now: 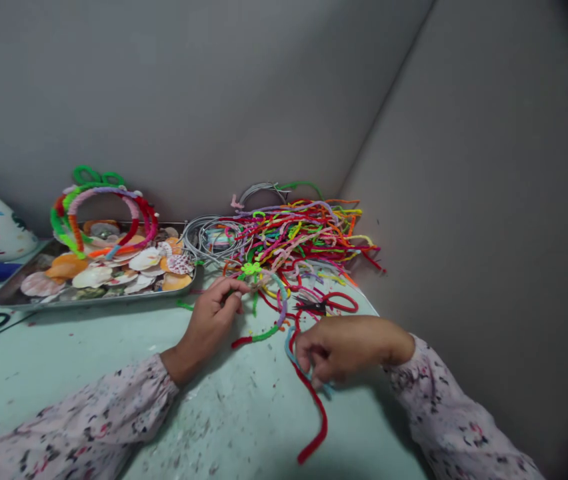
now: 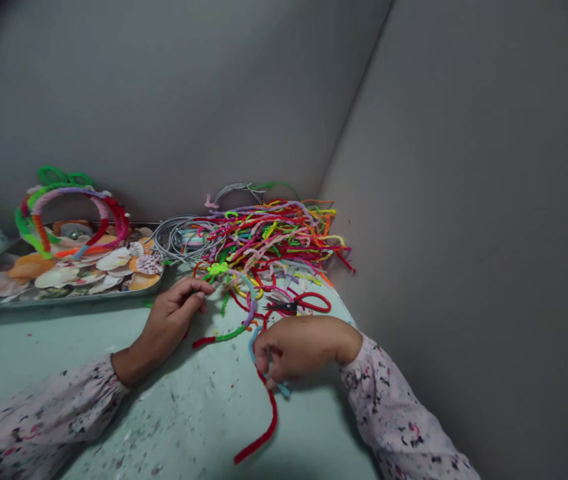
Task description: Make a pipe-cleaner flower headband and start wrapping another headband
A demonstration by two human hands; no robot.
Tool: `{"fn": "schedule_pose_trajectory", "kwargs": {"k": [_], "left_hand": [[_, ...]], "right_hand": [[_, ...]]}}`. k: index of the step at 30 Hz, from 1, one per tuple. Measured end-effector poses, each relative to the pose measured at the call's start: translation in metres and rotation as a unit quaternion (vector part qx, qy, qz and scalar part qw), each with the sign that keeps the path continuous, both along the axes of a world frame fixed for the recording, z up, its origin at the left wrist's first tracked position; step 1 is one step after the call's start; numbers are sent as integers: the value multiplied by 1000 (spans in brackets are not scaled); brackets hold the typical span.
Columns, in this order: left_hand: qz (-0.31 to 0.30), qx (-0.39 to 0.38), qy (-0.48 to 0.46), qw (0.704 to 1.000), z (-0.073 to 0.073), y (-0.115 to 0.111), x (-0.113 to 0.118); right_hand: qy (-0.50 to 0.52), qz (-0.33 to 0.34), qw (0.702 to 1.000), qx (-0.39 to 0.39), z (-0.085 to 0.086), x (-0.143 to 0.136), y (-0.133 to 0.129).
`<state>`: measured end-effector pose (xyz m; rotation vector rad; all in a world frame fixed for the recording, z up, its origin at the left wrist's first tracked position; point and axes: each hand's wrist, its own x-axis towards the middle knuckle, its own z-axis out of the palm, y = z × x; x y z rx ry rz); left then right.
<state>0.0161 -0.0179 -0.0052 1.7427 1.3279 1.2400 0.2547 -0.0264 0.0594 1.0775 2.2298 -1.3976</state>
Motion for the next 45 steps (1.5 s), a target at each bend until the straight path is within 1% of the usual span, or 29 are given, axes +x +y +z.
{"fn": "schedule_pose_trajectory", "kwargs": {"k": [2,4,6,8,10,14,16,19,21,25,28,31,34,37,39,41,43,45], "left_hand": [[-13,2,-2,1000,0,-1,0],[-31,6,-5,1000,-1,-3,0],[-47,15,-4,999,-1,-5,0],[-62,32,3,998,1,-8,1],[-82,45,9,996,4,-11,3],[-121,18,8,992,7,-15,6],[-129,7,8,992,6,-14,7],[-120,15,8,993,2,-13,7],[-113,18,4,993,1,-12,7],[-106,17,1,994,2,-11,6],[-99,8,0,995,3,-10,5],[-83,-5,-5,997,3,-9,4],[-72,-24,-21,997,2,-9,3],[-78,-51,-41,995,0,-8,3],[-81,-60,-52,994,-1,-8,3],[-83,-66,-66,992,-1,-7,3],[-87,-72,-83,990,-1,-6,3],[-93,-80,-96,988,0,-6,3]], "right_hand": [[99,-80,991,-34,-4,-3,6],[198,-192,961,-35,-11,-10,11],[265,-271,925,-42,-20,-20,13],[314,-319,893,-48,-30,-30,14],[342,-357,868,-45,-38,-39,14],[370,-408,834,-37,-46,-48,13],[382,-410,828,-32,-48,-49,12],[389,-398,830,-29,-50,-51,10],[395,-395,829,-38,-50,-51,9],[430,-385,813,-75,-49,-49,6],[441,-364,817,-75,-48,-45,6],[409,-344,844,-35,-47,-43,6],[360,-316,877,33,-47,-42,5],[306,-283,903,106,-48,-43,4],[269,-268,912,154,-49,-43,4],[242,-255,915,196,-47,-42,5],[232,-245,915,220,-45,-41,5],[235,-248,912,228,-42,-41,6]]}}
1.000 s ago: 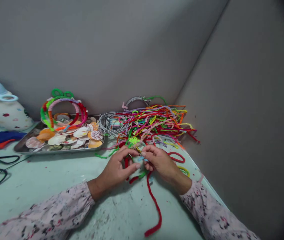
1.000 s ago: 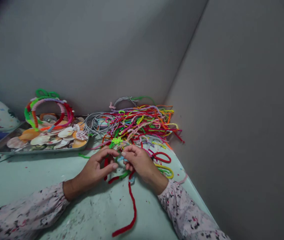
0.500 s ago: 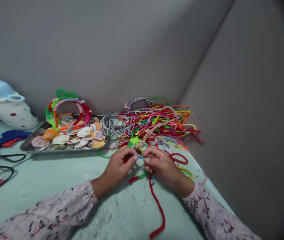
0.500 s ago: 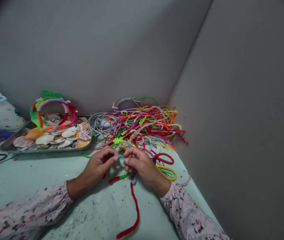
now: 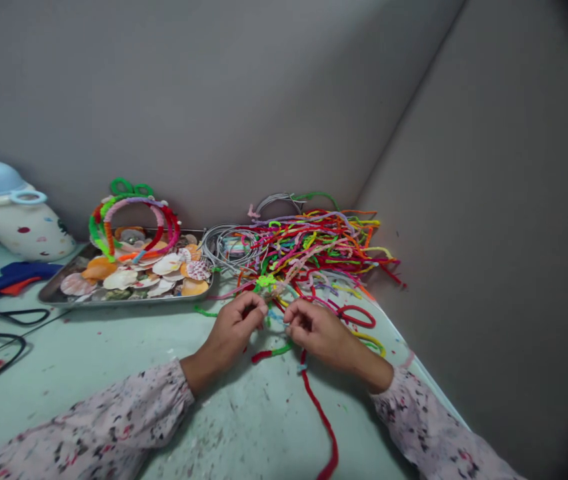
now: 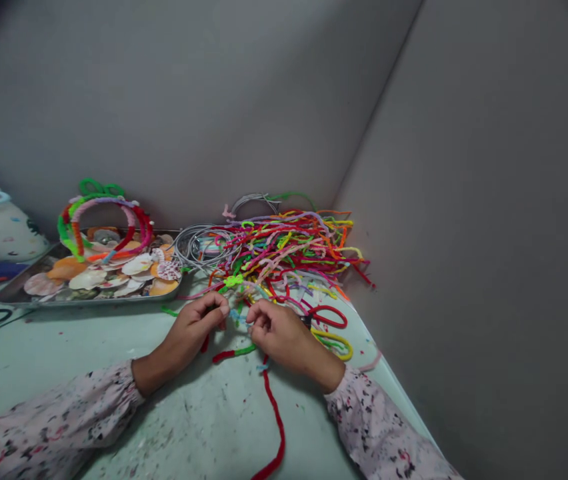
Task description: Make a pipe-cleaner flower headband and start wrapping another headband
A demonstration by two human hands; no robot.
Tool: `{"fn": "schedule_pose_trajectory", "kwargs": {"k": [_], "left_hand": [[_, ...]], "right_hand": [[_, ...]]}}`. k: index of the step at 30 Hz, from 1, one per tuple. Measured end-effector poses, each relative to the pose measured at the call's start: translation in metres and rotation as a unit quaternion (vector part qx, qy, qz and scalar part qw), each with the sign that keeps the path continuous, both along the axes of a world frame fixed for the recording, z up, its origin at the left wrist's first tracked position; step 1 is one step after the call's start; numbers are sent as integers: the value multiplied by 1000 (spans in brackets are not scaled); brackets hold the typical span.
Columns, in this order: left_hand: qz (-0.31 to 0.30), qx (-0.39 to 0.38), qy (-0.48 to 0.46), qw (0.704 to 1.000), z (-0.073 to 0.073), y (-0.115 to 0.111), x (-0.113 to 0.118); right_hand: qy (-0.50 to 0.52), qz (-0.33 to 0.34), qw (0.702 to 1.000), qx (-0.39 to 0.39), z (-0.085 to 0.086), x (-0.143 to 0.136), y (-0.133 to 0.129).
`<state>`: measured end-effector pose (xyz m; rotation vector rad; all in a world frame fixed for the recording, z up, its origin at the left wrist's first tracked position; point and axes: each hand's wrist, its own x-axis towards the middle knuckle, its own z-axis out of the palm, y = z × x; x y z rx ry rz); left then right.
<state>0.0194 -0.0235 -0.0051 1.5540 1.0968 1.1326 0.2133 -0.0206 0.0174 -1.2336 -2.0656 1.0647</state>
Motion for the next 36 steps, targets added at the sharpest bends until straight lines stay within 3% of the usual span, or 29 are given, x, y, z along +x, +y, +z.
{"fn": "schedule_pose_trajectory", "kwargs": {"k": [7,15,23,29,36], "left_hand": [[-14,-13,-1,1000,-1,1,-1],[1,46,48,998,-2,-1,-1],[-4,104,89,991,-4,0,0],[-1,92,106,990,-2,-1,-1],[23,86,103,991,-1,-1,-1]], "right_hand": [[40,-6,999,-22,-1,-3,-2],[169,-17,970,-174,-6,-1,5],[202,-9,954,-222,-6,3,6],[217,-15,951,-218,-5,3,7],[154,-3,977,-146,-6,-1,3]]}}
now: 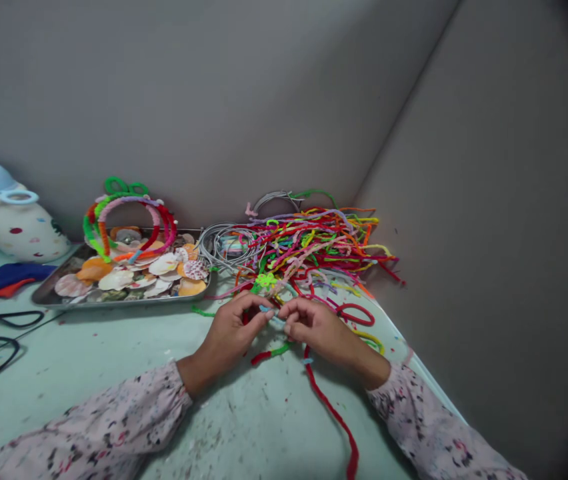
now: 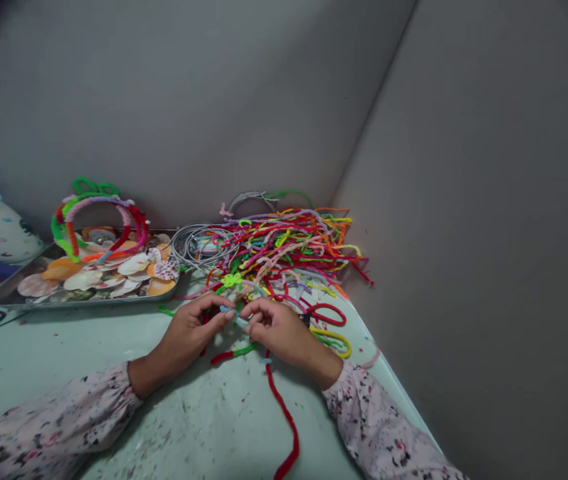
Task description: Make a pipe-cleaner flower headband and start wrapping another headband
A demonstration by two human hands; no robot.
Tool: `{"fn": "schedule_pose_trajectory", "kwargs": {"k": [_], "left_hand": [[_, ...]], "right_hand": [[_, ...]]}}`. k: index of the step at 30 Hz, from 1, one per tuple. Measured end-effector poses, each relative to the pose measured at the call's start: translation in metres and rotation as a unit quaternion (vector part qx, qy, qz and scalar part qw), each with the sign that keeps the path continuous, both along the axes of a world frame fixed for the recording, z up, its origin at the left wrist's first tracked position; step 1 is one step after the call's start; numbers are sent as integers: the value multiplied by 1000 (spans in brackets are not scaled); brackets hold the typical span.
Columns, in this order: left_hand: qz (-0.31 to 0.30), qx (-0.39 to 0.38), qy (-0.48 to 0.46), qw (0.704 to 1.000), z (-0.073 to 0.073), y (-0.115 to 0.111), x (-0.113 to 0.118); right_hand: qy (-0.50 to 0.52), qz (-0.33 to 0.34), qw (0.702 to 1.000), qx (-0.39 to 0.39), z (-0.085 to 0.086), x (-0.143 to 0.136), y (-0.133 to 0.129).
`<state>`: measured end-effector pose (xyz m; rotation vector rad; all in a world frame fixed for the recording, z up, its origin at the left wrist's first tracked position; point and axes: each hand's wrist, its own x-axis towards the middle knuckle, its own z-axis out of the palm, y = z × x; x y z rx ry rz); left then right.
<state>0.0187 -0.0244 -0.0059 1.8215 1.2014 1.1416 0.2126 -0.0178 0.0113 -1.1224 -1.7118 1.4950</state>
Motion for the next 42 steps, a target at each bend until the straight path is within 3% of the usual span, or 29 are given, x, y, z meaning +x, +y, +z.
{"fn": "schedule_pose_trajectory", "kwargs": {"k": [3,7,15,22,28,42], "left_hand": [[9,-6,-2,1000,-3,1,0],[15,-3,-8,1000,-5,2,0],[15,-7,11,1000,-3,1,1],[-36,47,44,997,7,-3,1],[-43,42,27,998,3,-2,4],[-47,27,61,997,5,-1,3]], "right_hand": [[-13,12,1000,13,2,1,-1],[18,34,999,-25,3,6,3],[28,-3,999,-34,5,7,5],[-6,-7,998,63,0,3,2],[-58,-9,987,150,3,0,-4],[-25,-10,992,126,-1,3,-1]]}}
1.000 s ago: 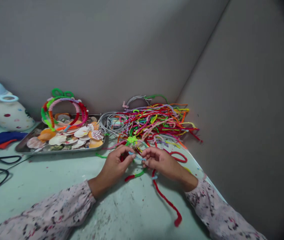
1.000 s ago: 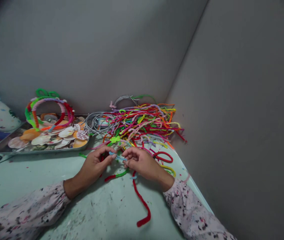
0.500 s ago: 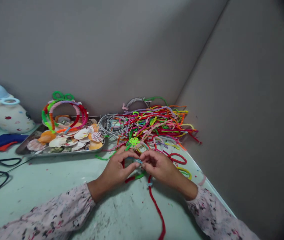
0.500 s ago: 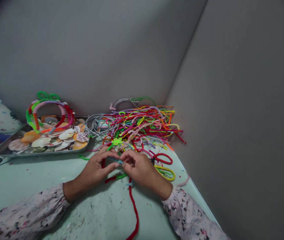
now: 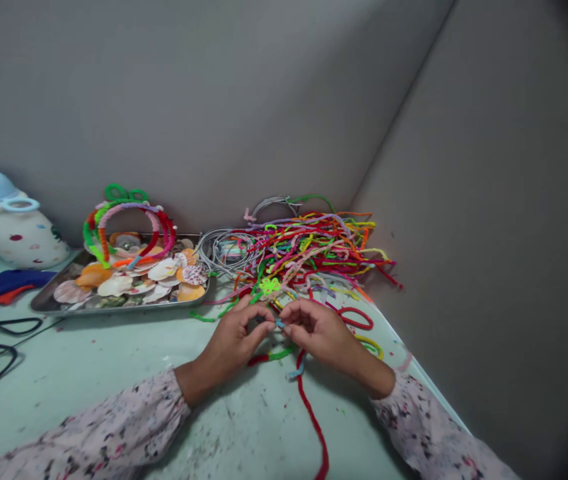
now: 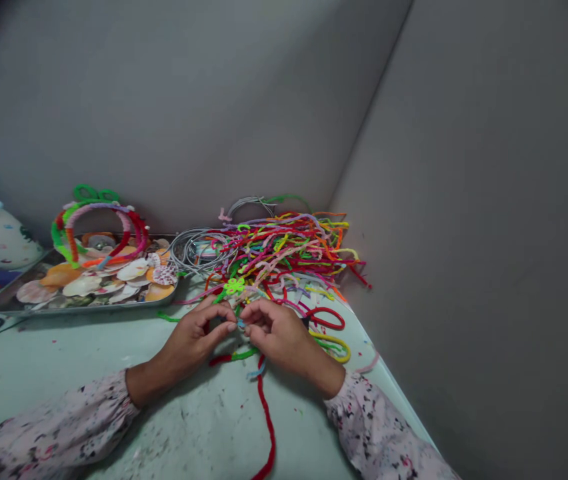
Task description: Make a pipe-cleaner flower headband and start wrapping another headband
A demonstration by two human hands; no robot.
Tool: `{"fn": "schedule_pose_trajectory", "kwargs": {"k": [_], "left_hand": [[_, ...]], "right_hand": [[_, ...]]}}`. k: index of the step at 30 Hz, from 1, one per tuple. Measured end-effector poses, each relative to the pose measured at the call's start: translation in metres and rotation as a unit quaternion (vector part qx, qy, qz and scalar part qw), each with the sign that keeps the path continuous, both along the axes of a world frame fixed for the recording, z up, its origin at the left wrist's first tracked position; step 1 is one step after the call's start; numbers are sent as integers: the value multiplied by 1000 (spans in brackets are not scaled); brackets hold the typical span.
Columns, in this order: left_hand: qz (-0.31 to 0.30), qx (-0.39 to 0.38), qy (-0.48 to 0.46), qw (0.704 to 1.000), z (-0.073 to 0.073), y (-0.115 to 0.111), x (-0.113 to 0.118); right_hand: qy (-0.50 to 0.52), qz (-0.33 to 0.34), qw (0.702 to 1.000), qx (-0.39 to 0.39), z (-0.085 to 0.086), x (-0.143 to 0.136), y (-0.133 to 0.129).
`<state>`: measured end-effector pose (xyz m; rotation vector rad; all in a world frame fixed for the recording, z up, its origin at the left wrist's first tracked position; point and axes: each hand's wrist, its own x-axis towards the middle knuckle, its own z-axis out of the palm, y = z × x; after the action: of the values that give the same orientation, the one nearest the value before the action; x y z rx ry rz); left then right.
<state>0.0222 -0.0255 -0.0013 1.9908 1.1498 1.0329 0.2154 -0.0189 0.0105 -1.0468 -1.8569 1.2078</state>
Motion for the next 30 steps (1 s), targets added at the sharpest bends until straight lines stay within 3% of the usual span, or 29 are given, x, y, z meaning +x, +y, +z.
{"fn": "schedule_pose_trajectory", "kwargs": {"k": [16,30], "left_hand": [[-9,7,11,1000,-1,-1,0],[-16,9,14,1000,-3,-1,0]], "right_hand": [[-84,12,995,44,10,-1,-5],[-89,2,995,54,6,-3,-5]]}}
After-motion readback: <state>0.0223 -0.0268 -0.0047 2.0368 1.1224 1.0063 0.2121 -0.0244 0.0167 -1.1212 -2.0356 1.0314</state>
